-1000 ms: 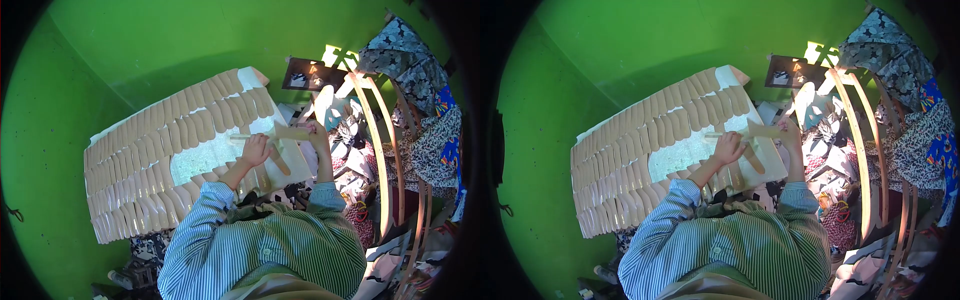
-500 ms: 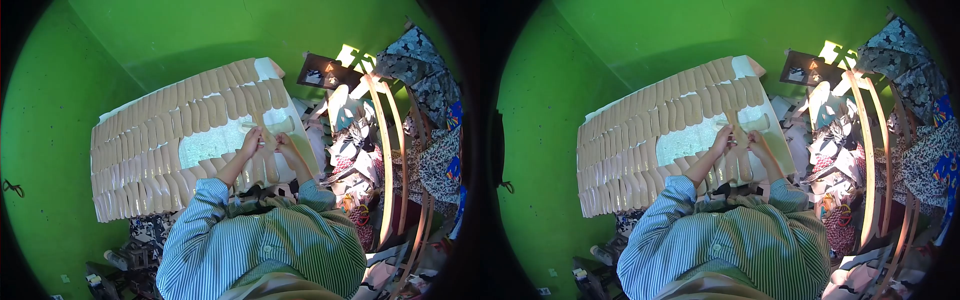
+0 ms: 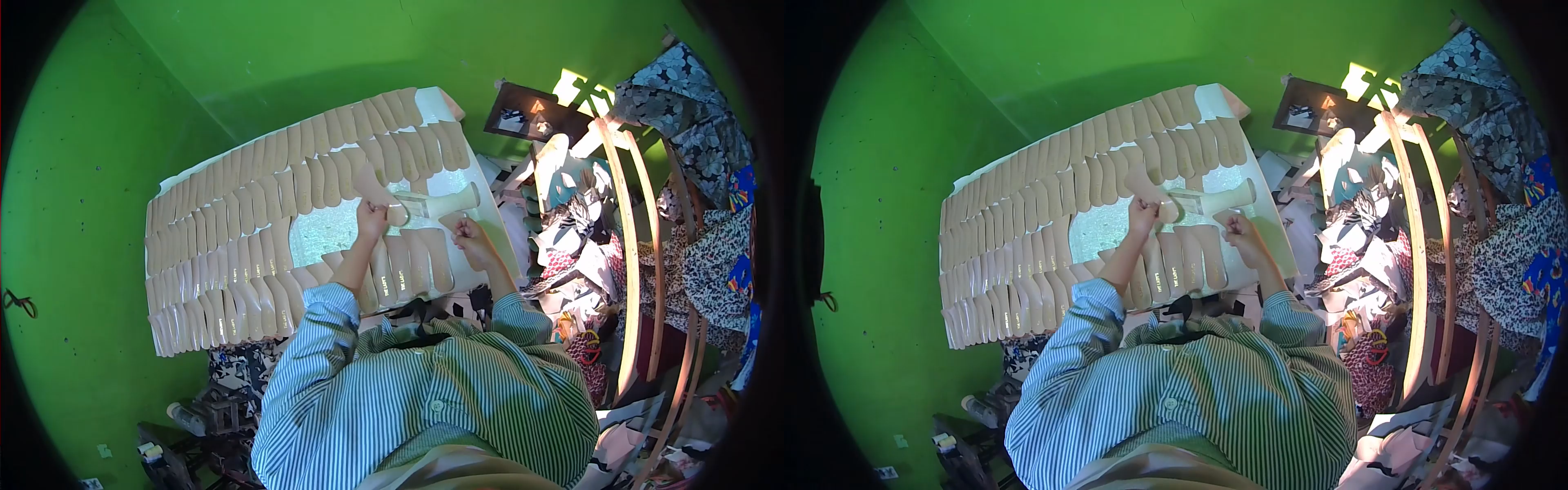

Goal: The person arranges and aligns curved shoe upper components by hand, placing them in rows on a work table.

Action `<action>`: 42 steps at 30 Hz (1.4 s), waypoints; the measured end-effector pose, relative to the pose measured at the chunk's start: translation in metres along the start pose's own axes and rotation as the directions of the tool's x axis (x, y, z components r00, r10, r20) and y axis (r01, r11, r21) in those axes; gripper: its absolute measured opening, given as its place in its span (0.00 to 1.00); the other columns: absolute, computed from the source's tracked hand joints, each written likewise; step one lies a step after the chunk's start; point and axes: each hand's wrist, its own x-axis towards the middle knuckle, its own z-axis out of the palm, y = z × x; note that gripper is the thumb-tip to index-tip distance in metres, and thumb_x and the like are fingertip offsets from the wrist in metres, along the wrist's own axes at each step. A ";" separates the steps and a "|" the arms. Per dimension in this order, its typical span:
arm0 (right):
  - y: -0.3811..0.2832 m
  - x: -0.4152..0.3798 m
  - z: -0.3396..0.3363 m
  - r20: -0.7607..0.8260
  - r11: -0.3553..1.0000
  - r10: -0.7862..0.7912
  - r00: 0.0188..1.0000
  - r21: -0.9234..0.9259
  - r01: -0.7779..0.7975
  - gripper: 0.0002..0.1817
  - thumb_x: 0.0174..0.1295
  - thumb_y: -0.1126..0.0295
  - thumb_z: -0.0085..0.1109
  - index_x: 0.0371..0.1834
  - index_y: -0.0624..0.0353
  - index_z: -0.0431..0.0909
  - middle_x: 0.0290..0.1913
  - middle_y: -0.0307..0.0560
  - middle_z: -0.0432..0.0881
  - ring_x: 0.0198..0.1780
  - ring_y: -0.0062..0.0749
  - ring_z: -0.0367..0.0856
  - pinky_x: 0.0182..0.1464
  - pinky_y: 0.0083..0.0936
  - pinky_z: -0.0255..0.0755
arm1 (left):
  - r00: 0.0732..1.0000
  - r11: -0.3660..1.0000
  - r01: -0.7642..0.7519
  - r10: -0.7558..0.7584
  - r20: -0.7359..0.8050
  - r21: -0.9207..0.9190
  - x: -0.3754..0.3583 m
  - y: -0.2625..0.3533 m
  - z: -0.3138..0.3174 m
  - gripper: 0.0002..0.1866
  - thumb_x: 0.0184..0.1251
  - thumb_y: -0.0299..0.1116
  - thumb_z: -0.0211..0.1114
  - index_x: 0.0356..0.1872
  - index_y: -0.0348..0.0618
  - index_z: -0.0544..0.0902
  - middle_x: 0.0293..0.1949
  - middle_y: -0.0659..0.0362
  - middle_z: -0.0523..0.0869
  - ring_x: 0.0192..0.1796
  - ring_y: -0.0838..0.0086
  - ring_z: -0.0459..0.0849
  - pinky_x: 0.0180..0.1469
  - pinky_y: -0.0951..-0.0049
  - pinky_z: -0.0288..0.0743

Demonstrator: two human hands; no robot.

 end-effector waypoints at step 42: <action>0.012 0.029 -0.022 -0.156 0.154 -0.528 0.835 -0.984 -0.087 0.08 0.50 0.68 0.56 0.35 0.50 0.79 0.35 0.43 0.75 0.41 0.36 0.75 0.45 0.33 0.69 | 0.960 0.991 0.095 -0.065 0.274 -0.098 -0.010 -0.002 0.014 0.11 0.57 0.22 0.57 0.42 0.39 0.74 0.32 0.62 0.80 0.30 0.82 0.78 0.29 0.82 0.71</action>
